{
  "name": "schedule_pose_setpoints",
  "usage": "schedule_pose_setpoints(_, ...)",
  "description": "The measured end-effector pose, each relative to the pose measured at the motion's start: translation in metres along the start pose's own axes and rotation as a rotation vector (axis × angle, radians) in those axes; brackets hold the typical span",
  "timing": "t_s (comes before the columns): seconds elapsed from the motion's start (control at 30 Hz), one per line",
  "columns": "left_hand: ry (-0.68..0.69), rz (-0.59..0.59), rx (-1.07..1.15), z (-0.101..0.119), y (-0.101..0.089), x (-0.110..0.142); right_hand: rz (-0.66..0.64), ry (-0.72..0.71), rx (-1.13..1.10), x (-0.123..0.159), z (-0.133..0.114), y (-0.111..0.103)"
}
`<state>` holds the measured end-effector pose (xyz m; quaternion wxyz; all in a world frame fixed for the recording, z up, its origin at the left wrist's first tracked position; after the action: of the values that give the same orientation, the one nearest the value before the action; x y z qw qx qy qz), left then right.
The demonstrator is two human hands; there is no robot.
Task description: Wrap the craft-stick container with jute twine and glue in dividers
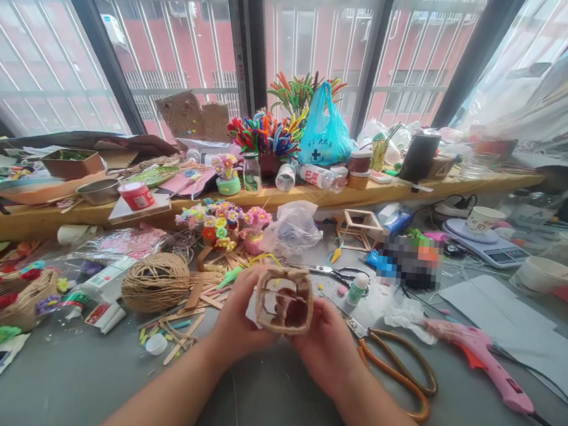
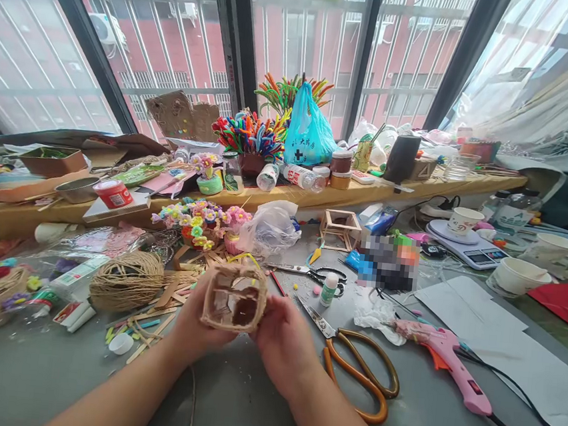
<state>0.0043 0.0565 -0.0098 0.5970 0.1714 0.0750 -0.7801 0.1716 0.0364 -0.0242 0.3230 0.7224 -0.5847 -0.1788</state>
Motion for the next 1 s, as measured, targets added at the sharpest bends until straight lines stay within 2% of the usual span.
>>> schedule_pose_setpoints(0.1,0.249,-0.081,-0.326,0.003,-0.001,0.001,0.027,0.015,-0.024,0.002,-0.001,0.002)
schedule_pose_setpoints(0.23,0.34,-0.133,-0.399,0.003,0.001,0.004,0.013,-0.006,-0.033,0.003,-0.003,0.004)
schedule_pose_setpoints(0.33,0.342,-0.107,-0.361,0.001,0.002,0.005,-0.012,0.008,-0.041,0.001,-0.002,0.001)
schedule_pose_setpoints(0.57,0.273,-0.045,-0.311,-0.007,0.0,0.005,0.032,0.04,0.017,0.0,0.0,-0.005)
schedule_pose_setpoints(0.8,0.332,-0.09,-0.359,0.001,0.002,0.002,0.123,-0.088,-0.015,0.0,0.003,-0.007)
schedule_pose_setpoints(1.0,0.3,-0.056,-0.26,0.0,0.003,0.003,0.133,-0.085,-0.006,0.003,-0.002,-0.002)
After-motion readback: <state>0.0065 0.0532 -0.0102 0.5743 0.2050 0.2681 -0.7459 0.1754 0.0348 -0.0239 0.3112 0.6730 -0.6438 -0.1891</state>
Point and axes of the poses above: each hand's wrist, its own x-axis away from the middle knuckle, its own y-axis out of the palm, z = x × y, the point moved 1 cm from there along -x, towards the middle knuckle, and after that the axes turned 9 degrees about x, right-handed, at the moved point
